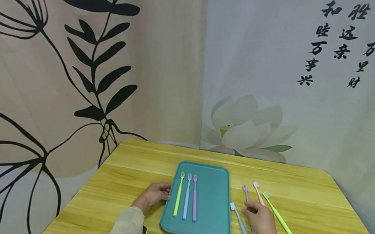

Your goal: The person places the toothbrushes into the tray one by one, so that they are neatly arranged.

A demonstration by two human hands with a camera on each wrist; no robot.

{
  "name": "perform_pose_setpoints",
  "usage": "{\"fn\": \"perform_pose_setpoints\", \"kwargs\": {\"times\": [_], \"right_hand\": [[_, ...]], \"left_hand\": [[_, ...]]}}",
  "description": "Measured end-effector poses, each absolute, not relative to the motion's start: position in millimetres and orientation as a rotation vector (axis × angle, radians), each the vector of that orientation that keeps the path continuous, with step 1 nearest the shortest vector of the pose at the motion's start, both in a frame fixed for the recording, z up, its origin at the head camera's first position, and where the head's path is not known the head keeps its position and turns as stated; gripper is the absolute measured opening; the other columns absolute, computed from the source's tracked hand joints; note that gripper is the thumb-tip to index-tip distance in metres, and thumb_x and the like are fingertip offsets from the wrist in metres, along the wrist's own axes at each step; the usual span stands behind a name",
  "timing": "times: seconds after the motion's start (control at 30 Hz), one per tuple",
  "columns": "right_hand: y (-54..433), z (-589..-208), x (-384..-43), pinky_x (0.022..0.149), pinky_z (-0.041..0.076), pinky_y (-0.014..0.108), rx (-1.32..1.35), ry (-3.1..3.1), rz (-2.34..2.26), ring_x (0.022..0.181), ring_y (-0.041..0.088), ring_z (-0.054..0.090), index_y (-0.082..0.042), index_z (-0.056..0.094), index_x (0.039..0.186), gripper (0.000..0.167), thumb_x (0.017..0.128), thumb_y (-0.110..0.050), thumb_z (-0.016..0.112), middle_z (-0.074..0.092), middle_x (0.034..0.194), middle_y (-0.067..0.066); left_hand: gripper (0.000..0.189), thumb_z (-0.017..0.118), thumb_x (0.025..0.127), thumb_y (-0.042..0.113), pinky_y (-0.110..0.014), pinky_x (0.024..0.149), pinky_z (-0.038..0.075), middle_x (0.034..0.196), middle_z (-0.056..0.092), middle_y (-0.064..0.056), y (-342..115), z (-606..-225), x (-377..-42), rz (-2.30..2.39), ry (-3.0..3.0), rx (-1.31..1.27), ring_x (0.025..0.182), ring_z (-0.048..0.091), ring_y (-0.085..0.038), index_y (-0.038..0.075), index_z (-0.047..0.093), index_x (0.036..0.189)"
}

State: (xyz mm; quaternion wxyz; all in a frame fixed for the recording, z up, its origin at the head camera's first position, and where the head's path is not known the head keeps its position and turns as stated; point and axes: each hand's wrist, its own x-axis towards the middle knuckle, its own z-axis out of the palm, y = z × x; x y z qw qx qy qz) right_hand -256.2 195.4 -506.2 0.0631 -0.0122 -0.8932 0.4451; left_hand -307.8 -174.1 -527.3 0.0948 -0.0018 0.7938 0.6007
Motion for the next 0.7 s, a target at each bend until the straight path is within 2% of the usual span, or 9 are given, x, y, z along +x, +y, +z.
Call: {"fn": "perform_pose_setpoints", "kwargs": {"times": [0.17, 0.5, 0.7], "right_hand": [[194, -510, -245, 0.059, 0.05, 0.025, -0.054, -2.691, 1.329, 0.079, 0.018, 0.06, 0.004, 0.072, 0.11, 0.027, 0.086, -0.008, 0.073, 0.069, 0.093, 0.006], [198, -521, -221, 0.067, 0.052, 0.026, -0.056, -2.68, 1.281, 0.086, 0.02, 0.065, 0.003, 0.073, 0.106, 0.025, 0.084, -0.01, 0.076, 0.071, 0.093, 0.005], [200, -523, -212, 0.063, 0.049, 0.024, -0.076, -2.7, 1.271, 0.081, 0.016, 0.062, 0.002, 0.074, 0.104, 0.024, 0.083, -0.009, 0.076, 0.07, 0.088, 0.002]], "left_hand": [[0.051, 0.067, 0.085, -0.011, -0.037, 0.089, 0.052, 0.113, 0.062, -0.015, -174, -527, -307, 1.777, 2.358, -0.01, 0.1, 0.058, -0.023, -0.01, 0.054, 0.134], [0.051, 0.067, 0.085, -0.01, -0.039, 0.092, 0.051, 0.114, 0.061, -0.015, -175, -527, -308, 1.768, 2.358, -0.029, 0.102, 0.058, -0.024, -0.009, 0.054, 0.135], [0.051, 0.067, 0.086, -0.009, -0.04, 0.094, 0.05, 0.114, 0.061, -0.014, -175, -526, -308, 1.747, 2.372, -0.044, 0.103, 0.057, -0.024, -0.008, 0.054, 0.135]]}}
